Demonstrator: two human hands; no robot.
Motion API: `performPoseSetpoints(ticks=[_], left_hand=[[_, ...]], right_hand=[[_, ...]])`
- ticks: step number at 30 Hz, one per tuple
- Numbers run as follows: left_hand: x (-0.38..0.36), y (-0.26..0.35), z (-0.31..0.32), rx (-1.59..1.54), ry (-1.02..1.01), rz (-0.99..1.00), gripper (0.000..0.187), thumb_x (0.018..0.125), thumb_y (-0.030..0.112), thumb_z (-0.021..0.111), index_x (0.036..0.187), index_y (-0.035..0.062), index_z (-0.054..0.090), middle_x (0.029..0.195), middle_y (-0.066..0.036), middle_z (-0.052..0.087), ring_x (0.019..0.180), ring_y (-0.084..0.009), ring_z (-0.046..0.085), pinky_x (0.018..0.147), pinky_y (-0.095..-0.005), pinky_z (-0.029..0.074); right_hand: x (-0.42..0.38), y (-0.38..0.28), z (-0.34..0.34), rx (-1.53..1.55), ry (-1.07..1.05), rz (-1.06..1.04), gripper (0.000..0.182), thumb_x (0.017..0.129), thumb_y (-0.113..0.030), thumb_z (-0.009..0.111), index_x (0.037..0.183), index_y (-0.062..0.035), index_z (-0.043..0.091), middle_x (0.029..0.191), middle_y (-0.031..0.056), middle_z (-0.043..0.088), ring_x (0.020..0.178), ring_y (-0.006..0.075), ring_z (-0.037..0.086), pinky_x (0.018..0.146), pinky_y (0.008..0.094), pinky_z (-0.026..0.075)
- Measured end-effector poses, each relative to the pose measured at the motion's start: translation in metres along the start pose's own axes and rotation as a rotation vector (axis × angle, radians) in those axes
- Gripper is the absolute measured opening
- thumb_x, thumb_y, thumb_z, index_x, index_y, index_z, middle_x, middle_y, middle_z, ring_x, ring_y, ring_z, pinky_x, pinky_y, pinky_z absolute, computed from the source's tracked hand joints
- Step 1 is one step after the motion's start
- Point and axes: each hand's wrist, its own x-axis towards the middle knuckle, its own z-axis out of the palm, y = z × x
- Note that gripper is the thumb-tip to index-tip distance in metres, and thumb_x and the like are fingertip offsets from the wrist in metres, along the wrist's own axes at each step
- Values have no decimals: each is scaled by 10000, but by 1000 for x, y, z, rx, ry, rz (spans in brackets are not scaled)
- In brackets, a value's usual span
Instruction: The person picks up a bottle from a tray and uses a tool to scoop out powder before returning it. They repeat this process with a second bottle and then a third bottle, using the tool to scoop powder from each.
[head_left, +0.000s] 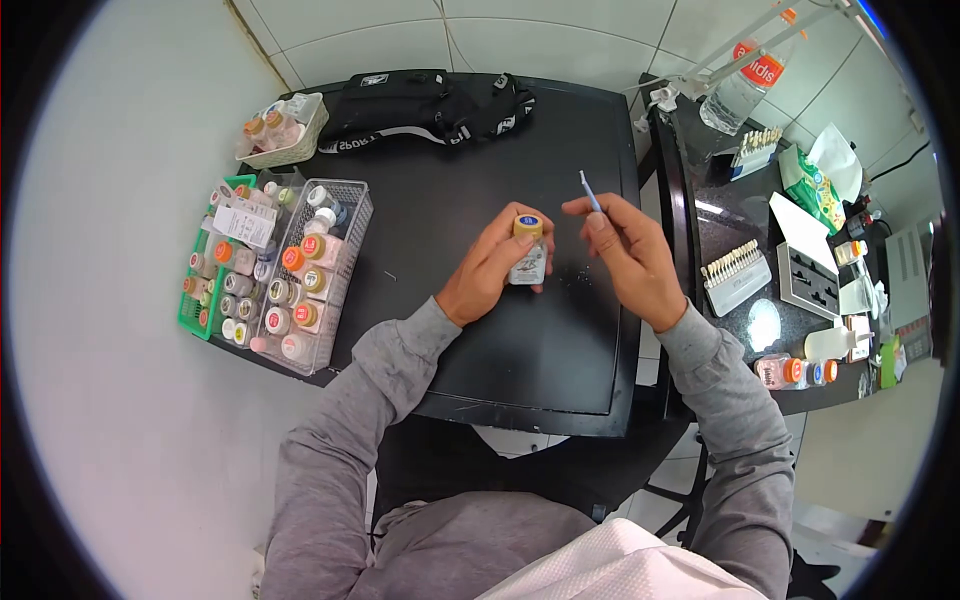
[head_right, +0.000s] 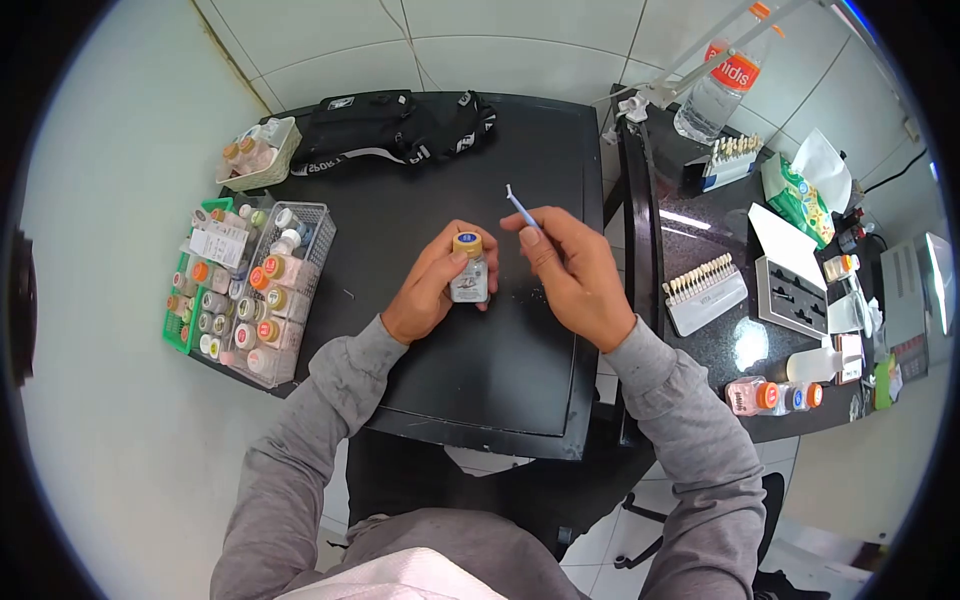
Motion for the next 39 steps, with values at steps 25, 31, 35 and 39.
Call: performPoseSetpoints(ticks=[25, 31, 35, 39], left_hand=[[0, 6, -1, 523, -11, 188, 735, 917, -49, 755, 1544, 53, 385, 1356, -81, 533, 1317, -185, 542, 1158, -370, 430], [1, 1, 3, 512, 58, 206, 686, 952, 27, 803, 1546, 44, 461, 1379, -110, 602, 1321, -207, 593, 1158, -383, 462], [3, 1, 4, 649, 119, 269, 686, 919, 96, 893, 1504, 34, 540, 1330, -111, 684, 1250, -212, 664, 1106, -379, 515], [3, 7, 6, 648, 107, 282, 730, 874, 132, 954, 1481, 28, 563, 1307, -106, 714, 1209, -210, 699, 1062, -360, 549]], right_hand=[[-15, -16, -6, -96, 128, -436, 183, 1105, -133, 679, 1148, 45, 691, 995, 131, 695, 895, 185, 690, 782, 308, 535], [-6, -29, -5, -453, 22, -569, 112, 976, -19, 753, 1087, -9, 733, 994, 105, 713, 837, 299, 679, 763, 380, 523], [-7, -34, 1, -519, -9, -535, 144, 954, 2, 752, 1092, -37, 741, 1015, 112, 727, 839, 311, 676, 760, 397, 524], [-9, -35, 5, -452, -6, -450, 131, 984, -12, 744, 1115, -22, 748, 1007, 125, 727, 795, 301, 686, 707, 371, 527]])
